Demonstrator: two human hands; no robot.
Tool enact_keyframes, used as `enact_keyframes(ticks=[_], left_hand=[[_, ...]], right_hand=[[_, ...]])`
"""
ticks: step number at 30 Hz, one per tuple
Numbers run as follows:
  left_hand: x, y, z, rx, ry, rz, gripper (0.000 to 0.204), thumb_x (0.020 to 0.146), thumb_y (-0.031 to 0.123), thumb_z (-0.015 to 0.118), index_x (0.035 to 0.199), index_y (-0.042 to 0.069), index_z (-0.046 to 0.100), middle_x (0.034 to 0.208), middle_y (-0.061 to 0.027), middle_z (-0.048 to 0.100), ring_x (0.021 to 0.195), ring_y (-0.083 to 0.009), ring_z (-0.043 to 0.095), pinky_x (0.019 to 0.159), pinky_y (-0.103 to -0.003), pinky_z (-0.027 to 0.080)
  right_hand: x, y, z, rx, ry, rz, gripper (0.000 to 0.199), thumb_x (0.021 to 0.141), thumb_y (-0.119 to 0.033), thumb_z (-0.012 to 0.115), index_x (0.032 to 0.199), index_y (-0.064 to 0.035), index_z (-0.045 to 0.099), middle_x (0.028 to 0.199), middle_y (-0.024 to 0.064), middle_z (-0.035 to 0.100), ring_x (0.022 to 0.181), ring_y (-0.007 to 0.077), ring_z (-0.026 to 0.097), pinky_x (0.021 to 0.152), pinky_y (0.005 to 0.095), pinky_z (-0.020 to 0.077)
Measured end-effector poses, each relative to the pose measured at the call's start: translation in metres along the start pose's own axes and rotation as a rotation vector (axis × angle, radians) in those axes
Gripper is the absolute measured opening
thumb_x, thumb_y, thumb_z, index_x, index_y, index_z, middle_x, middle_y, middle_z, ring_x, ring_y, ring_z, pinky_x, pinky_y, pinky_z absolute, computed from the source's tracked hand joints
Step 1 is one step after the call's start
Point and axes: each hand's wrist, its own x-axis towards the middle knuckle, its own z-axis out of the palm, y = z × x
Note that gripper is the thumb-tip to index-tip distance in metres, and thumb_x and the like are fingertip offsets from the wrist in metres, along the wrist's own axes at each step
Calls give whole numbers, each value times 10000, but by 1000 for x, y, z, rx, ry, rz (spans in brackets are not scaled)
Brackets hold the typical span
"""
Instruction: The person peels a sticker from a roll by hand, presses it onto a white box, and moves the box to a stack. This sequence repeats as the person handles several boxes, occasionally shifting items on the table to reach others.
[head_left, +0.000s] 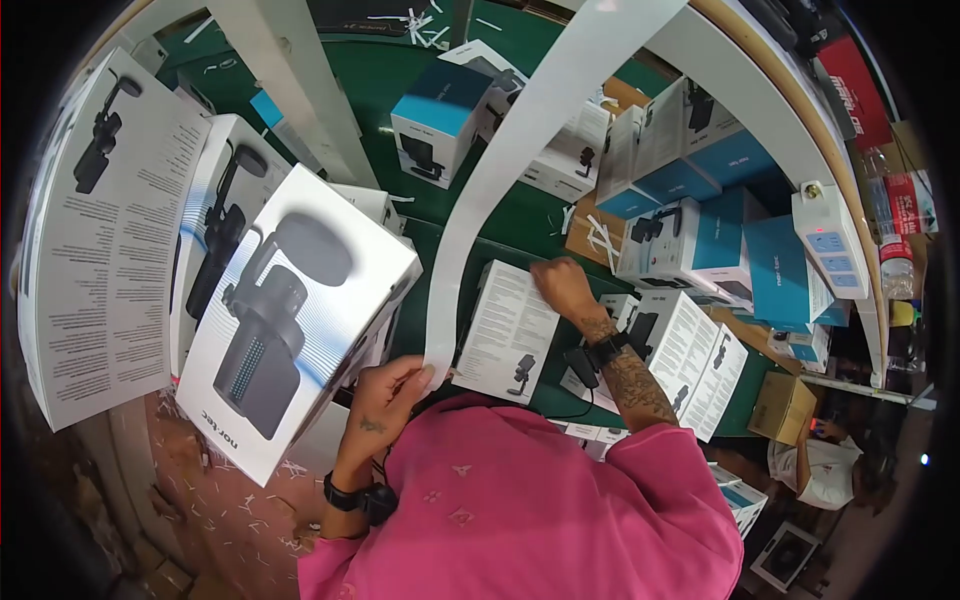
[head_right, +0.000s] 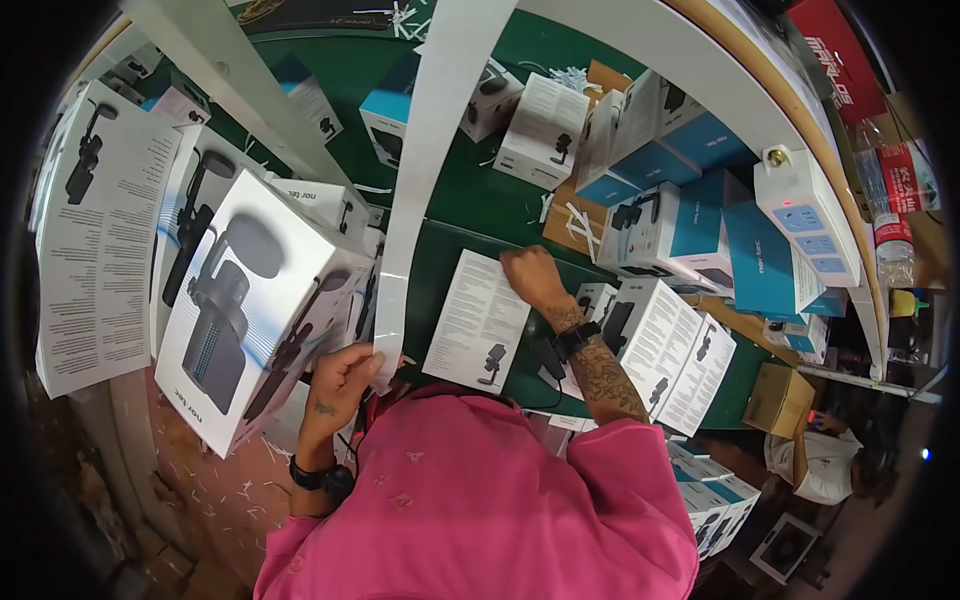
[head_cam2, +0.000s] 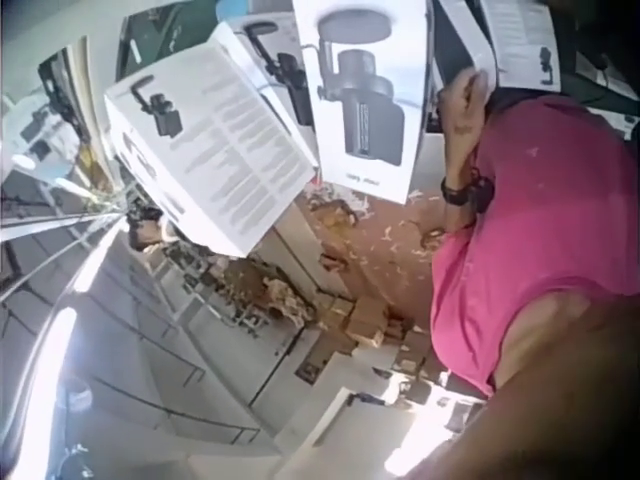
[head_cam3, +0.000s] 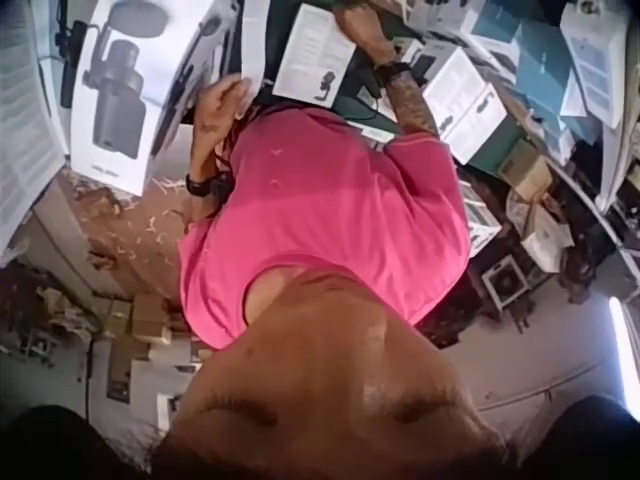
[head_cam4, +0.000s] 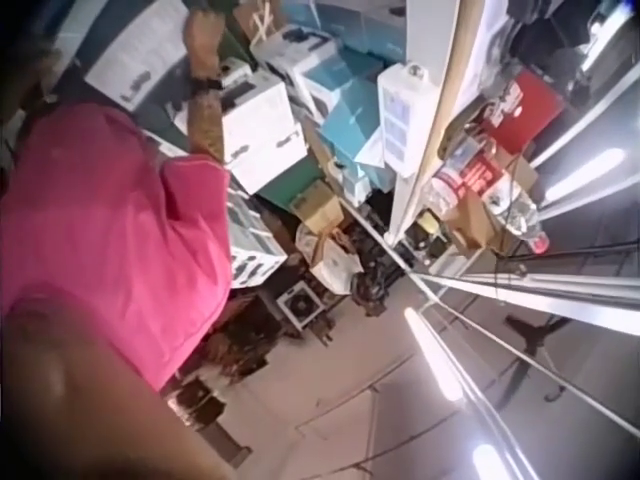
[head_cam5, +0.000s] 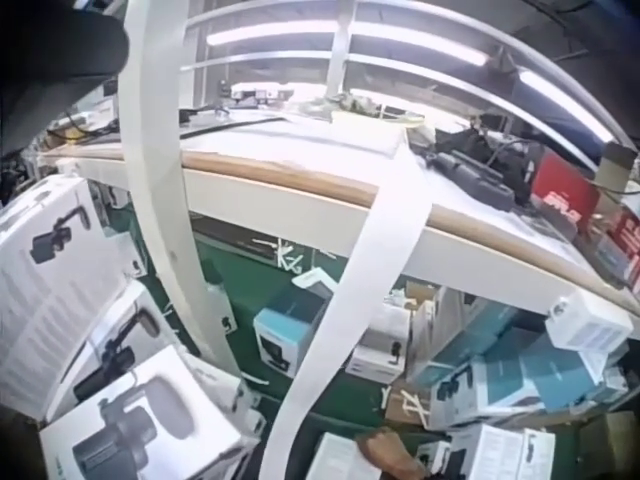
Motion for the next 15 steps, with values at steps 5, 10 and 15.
enact_keyframes(ticks=[5, 10, 15], left_hand=[[2, -2, 4, 100, -47, -4, 223, 999, 104, 590, 1109, -67, 682, 929, -47, 732, 814, -51, 599, 722, -214, 481], [4, 0, 10, 35, -23, 22, 216, 1001, 106, 588, 1102, -56, 691, 913, -38, 724, 796, -48, 591, 700, -211, 473], [8, -2, 1, 76, -47, -23, 215, 1001, 112, 591, 1107, -41, 699, 908, -36, 727, 800, -52, 608, 697, -204, 477]], right_hand=[[-9, -2, 1, 57, 70, 4, 99, 857, -114, 615, 813, -27, 632, 769, 182, 656, 768, 377, 654, 743, 466, 529], [-12, 1, 3, 18, 30, 1, 100, 865, -113, 610, 818, -27, 629, 773, 180, 659, 773, 367, 659, 759, 460, 529], [-12, -6, 0, 28, 35, -21, 83, 864, -103, 606, 827, -32, 630, 758, 166, 658, 791, 361, 662, 778, 460, 528]])
